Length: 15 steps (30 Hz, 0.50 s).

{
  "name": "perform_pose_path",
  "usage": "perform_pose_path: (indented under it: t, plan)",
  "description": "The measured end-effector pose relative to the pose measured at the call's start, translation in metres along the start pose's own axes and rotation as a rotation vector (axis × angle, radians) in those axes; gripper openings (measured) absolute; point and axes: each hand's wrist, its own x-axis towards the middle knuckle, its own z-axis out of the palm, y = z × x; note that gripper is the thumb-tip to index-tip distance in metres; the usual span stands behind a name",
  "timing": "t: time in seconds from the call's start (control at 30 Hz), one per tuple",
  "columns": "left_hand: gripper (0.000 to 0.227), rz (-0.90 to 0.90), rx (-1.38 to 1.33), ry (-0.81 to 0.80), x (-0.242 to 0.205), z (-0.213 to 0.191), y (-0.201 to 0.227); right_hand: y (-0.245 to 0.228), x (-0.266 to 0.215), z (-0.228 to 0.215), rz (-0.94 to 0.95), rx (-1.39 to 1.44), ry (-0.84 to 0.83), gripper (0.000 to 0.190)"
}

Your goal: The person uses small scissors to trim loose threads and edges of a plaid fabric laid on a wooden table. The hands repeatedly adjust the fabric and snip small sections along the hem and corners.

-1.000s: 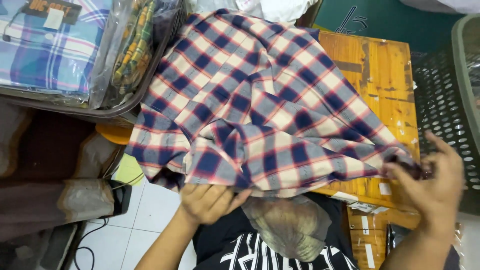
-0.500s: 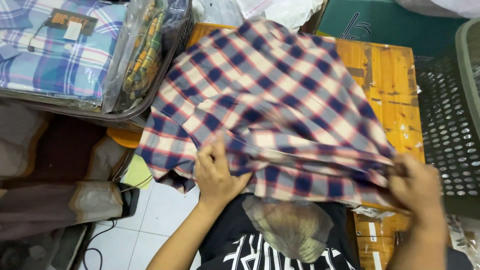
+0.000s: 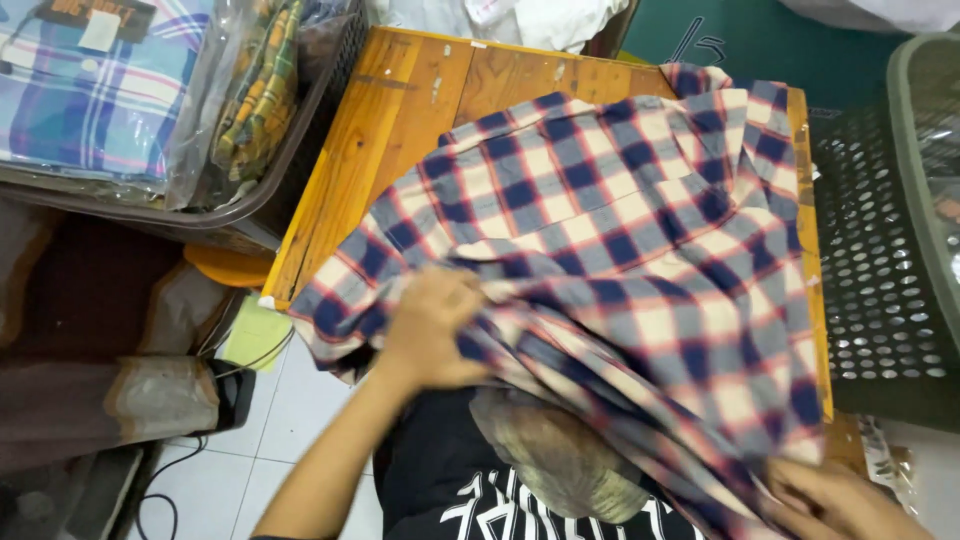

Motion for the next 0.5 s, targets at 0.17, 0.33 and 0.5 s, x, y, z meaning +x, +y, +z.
perform_pose_path:
  t: [0.17, 0.33, 0.5]
  plan:
    - [0.059, -0.058, 0.226, 0.036, 0.006, -0.044, -0.052, -0.089, 0.048, -0.004, -0.354, 0.113, 0.222, 0.014]
    - [0.048, -0.306, -0.117, -0.227, -0.001, -0.097, -0.032, -0.104, 0.082, -0.017, -0.436, 0.18, 0.157, 0.016]
    - [0.035, -0.394, -0.204, -0.151, -0.01, -0.122, 0.019, -0.084, 0.09, -0.069, -0.272, 0.094, 0.722, 0.01]
